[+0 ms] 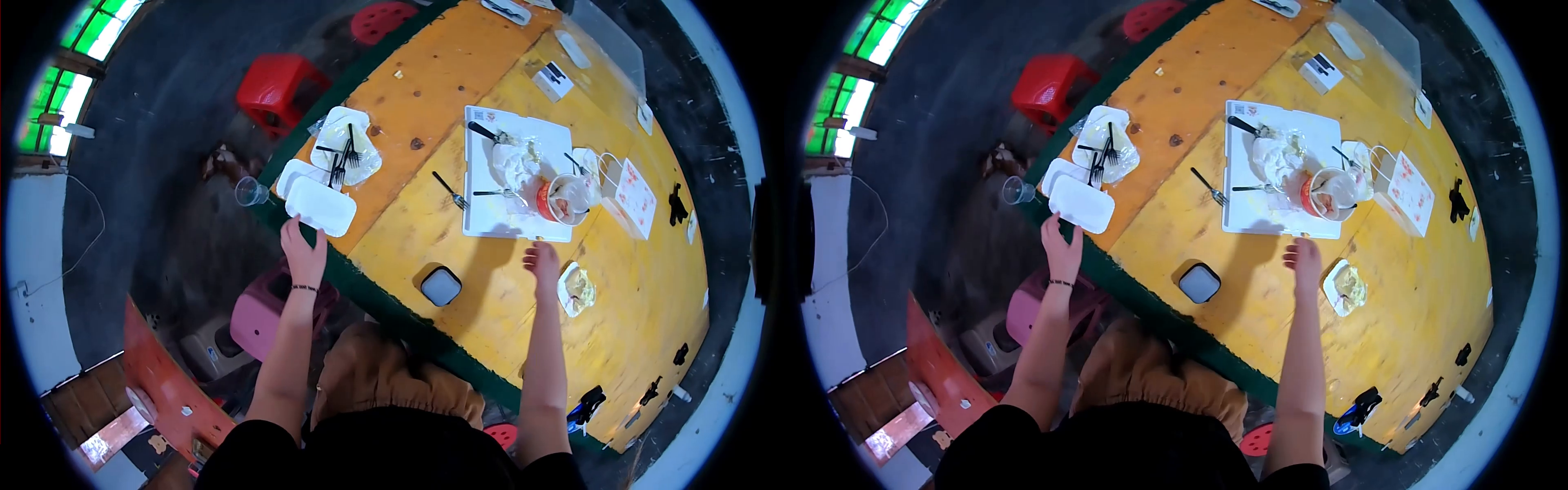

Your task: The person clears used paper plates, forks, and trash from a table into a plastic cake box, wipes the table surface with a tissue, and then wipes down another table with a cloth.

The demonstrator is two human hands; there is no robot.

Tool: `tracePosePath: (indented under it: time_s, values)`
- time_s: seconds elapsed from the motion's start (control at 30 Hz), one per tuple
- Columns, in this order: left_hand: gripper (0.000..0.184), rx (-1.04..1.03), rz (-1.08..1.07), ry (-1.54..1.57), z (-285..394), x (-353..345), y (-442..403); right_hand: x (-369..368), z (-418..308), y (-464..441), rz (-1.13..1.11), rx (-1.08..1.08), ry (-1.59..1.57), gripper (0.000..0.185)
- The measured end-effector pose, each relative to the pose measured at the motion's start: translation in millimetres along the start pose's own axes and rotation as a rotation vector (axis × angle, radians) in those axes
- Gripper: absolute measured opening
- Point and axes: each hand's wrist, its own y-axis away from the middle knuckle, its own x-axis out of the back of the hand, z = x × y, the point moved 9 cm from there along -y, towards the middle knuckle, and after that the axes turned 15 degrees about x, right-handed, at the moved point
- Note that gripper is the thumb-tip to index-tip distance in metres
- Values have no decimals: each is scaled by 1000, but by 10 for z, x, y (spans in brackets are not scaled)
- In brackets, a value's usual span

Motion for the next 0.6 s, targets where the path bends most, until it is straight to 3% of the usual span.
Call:
tracePosePath:
  time_s: [0.1,0.23,0.3,0.4,0.5,0.6]
  values:
    - [59,42,21,-38,-169,-32,-297,-946,-44,341,-256,43,10,18]
    - [65,119,-32,-34,-298,-186,-560,-2333,-324,842,-598,109,74,26]
    - [63,109,-25,-18,-397,-248,-649,-2869,-312,947,-640,125,43,33]
    - [57,207,-102,-5,-451,-257,-681,-3565,-72,858,-665,332,200,44]
    - [48,214,-172,51,-526,-284,-639,-3876,33,911,-715,149,104,41]
    - [39,227,-259,201,-556,-188,-516,-3727,-42,1005,-635,-7,-33,31]
